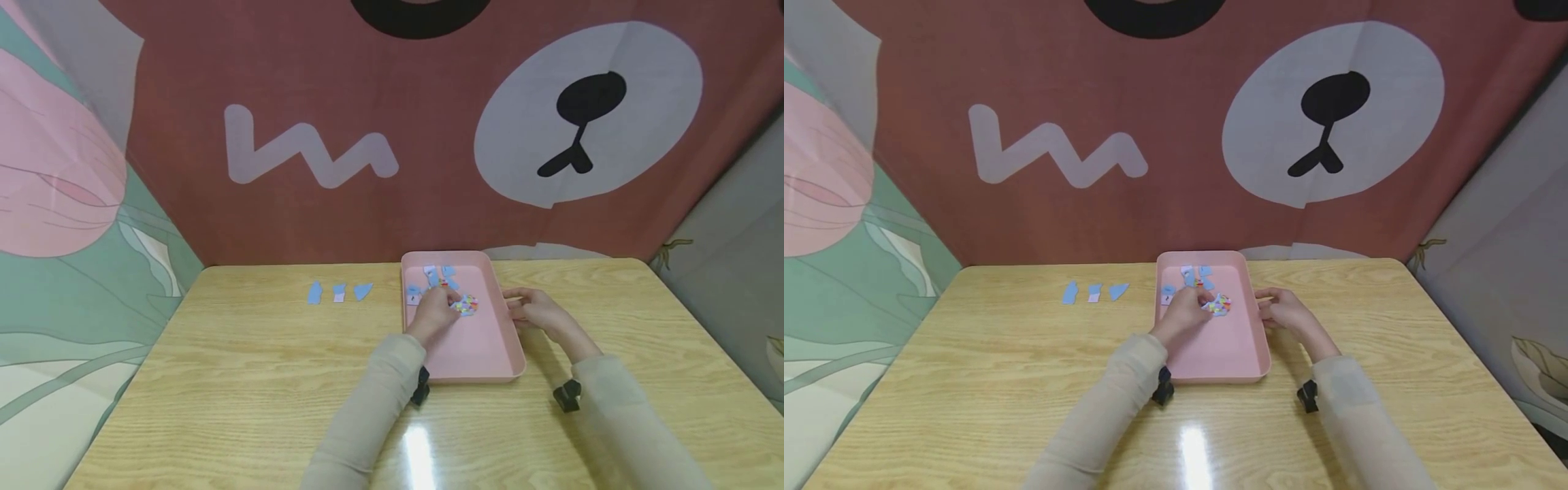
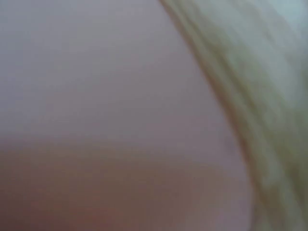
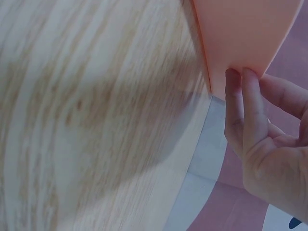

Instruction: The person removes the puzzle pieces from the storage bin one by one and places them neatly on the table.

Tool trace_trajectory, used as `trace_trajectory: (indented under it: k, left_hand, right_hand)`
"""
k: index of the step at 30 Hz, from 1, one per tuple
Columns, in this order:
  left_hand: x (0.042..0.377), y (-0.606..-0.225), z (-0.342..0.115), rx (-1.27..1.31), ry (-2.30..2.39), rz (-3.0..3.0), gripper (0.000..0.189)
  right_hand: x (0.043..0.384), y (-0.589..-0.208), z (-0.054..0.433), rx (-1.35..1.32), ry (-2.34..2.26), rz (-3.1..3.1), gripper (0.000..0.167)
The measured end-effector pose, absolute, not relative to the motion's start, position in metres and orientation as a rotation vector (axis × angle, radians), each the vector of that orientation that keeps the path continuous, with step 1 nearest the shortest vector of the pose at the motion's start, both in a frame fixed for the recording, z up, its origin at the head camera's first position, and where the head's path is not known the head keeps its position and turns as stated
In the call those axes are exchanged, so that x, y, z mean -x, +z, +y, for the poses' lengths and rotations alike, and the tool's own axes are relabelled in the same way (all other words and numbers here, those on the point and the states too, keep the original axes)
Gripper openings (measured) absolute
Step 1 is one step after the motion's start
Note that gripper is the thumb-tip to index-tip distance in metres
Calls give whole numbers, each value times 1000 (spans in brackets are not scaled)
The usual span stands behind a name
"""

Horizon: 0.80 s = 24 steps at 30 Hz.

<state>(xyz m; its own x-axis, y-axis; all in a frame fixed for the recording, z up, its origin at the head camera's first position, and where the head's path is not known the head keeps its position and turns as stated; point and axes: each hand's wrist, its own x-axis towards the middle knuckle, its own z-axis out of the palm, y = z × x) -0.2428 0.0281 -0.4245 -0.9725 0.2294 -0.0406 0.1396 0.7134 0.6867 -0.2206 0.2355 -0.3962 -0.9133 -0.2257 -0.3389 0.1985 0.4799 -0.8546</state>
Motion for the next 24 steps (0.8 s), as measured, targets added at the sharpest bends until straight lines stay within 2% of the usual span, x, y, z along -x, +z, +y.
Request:
trace_trajectory:
  k: [10, 24]
  left_hand:
    - [238, -413, 16, -332, 1287, 2628, 23]
    - [244, -386, -25, -256, 1750, 2364, 36]
  right_hand:
    - [220, -396, 234, 12, -1420, 2323, 56]
    - [220, -395, 235, 31, -1409, 2320, 57]
